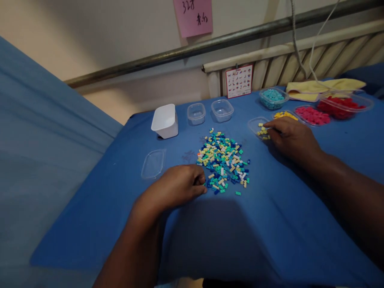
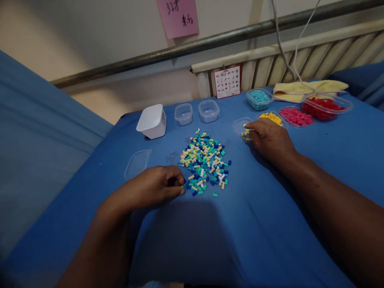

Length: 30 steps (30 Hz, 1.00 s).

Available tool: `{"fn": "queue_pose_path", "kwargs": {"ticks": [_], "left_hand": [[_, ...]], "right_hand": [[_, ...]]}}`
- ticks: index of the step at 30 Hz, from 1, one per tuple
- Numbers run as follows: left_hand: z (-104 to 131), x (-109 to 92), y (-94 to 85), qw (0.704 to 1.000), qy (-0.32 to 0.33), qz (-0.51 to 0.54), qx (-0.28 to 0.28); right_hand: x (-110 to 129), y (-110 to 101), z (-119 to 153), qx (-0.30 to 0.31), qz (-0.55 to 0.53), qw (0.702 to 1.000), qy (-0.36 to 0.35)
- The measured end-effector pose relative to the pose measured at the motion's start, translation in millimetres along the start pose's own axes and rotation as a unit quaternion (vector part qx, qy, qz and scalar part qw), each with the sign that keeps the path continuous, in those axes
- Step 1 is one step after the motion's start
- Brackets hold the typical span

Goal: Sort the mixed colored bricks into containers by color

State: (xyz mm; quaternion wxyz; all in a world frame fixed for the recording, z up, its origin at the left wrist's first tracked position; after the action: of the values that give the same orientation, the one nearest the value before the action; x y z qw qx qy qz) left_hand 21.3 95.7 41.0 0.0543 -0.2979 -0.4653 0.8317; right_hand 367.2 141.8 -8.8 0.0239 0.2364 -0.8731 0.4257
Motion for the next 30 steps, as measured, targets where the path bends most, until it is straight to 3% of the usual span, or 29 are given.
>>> {"fn": "queue_pose_path", "kwargs": {"ticks": [6, 14, 17, 23, 30], "left_hand": [[-0.7, -7.2, -2.3, 0.998, 0.026, -0.053, -0.024], [-7.5, -19.3, -10.0, 0.978, 0.128, 0.059, -0.157], [-15.3, -24.3, -0.9, 0.972, 0.150, 0.054, -0.171], [-25.7, -24.9, 18.0, 0.976, 0.159, 0.034, -0.144], [-27.6, -29.6, 22.4, 0.976, 0.163, 0.021, -0.141]], "right_hand": [[33.8, -12.4, 3.2, 0.016, -0.047, 0.998, -0.031], [126.4, -4.7, 24.4, 0.174, -0.210, 0.948, -0.163], [131.6, 2.1, 24.6, 0.202, -0.195, 0.948, -0.153], [127.0, 5.2, 21.0, 0.250, -0.172, 0.943, -0.140], [134.5, 5.2, 20.2, 0.306, -0.124, 0.931, -0.154]]}}
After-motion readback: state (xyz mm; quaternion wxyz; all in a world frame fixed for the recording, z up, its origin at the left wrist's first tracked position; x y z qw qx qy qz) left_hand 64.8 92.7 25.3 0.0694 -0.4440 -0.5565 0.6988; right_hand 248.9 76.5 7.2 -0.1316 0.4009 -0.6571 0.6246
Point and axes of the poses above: each hand's wrist, its own z-axis away from the middle knuckle, its own y-axis out of the palm, x = y × z, the point moved 6 cm from there along -z, towards the middle knuckle, and after that the axes turned 1 degree about z, right-handed, at the moved point
